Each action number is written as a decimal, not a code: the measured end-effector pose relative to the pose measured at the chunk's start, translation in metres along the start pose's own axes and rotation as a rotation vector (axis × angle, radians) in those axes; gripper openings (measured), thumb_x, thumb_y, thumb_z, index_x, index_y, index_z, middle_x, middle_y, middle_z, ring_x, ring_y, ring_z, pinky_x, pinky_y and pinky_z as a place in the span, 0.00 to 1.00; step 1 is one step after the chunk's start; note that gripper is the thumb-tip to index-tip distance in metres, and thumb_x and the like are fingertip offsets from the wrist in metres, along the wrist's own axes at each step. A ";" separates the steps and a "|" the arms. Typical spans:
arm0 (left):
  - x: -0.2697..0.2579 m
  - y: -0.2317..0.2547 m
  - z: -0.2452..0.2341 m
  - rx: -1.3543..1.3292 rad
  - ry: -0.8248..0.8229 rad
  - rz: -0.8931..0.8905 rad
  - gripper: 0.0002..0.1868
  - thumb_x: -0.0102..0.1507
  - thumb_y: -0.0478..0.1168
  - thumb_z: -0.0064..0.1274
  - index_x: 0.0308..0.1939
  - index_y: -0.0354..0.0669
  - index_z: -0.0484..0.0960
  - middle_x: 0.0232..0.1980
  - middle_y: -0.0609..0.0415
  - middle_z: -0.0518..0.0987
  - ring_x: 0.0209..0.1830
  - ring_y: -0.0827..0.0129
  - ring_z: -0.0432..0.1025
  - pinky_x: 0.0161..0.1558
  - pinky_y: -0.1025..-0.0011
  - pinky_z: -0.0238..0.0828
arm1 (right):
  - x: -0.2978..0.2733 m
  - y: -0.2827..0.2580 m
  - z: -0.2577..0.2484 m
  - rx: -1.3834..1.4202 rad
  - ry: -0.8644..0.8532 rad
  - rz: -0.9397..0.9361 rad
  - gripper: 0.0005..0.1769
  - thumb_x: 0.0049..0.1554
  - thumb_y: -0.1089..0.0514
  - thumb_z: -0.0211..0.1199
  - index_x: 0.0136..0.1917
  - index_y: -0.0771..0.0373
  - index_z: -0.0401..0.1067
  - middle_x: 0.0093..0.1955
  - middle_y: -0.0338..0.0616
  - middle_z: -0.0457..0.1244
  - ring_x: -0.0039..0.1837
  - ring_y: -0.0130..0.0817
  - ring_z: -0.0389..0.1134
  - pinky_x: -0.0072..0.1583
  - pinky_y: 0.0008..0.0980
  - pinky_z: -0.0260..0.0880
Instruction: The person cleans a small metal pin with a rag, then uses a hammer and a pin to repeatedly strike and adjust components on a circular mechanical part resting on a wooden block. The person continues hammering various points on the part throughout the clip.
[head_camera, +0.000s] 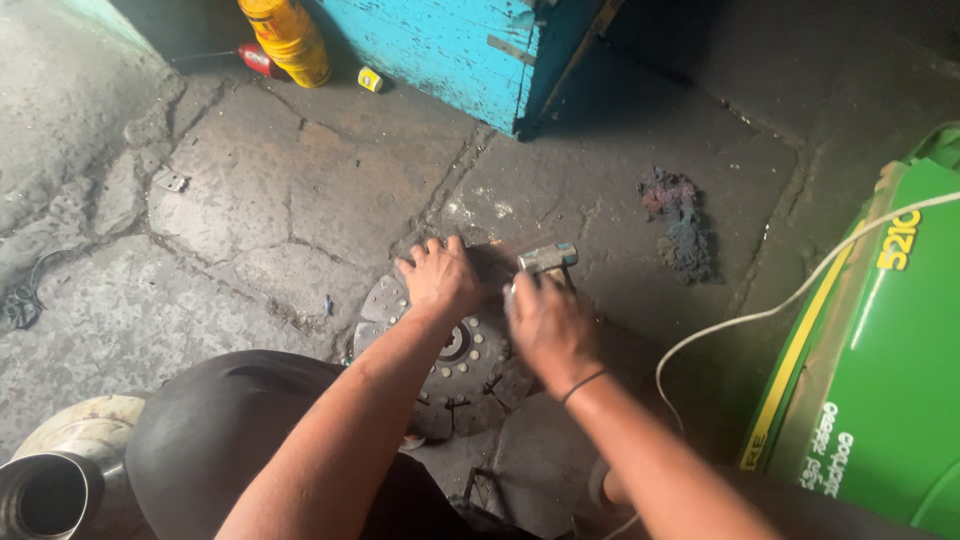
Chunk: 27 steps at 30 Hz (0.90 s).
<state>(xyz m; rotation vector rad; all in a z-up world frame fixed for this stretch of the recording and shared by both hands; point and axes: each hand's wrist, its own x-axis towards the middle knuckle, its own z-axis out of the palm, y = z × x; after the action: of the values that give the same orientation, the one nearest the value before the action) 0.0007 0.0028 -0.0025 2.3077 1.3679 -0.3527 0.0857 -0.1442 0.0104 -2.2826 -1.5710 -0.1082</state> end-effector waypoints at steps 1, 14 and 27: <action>0.001 0.001 0.001 0.000 -0.008 -0.001 0.60 0.46 0.75 0.66 0.70 0.41 0.65 0.71 0.41 0.66 0.76 0.43 0.54 0.72 0.37 0.44 | 0.002 0.006 -0.002 0.080 -0.055 0.119 0.13 0.62 0.48 0.56 0.44 0.59 0.71 0.39 0.55 0.68 0.42 0.57 0.71 0.43 0.55 0.70; -0.004 0.001 -0.001 0.004 -0.017 -0.012 0.58 0.47 0.74 0.66 0.69 0.41 0.67 0.71 0.41 0.67 0.76 0.44 0.55 0.72 0.38 0.44 | 0.000 0.061 0.061 1.026 0.129 0.560 0.12 0.72 0.54 0.54 0.50 0.64 0.68 0.37 0.56 0.62 0.36 0.50 0.63 0.40 0.43 0.63; 0.025 -0.045 -0.001 -0.136 0.032 -0.047 0.46 0.56 0.77 0.53 0.57 0.40 0.81 0.60 0.42 0.79 0.65 0.50 0.71 0.64 0.53 0.65 | -0.005 0.030 0.003 0.433 0.037 0.376 0.10 0.64 0.51 0.56 0.51 0.58 0.71 0.41 0.57 0.69 0.47 0.61 0.70 0.44 0.52 0.68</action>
<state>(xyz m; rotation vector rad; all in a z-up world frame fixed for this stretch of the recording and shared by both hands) -0.0269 0.0419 -0.0228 2.1815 1.4185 -0.2307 0.1107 -0.1573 -0.0014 -2.1580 -0.9993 0.2602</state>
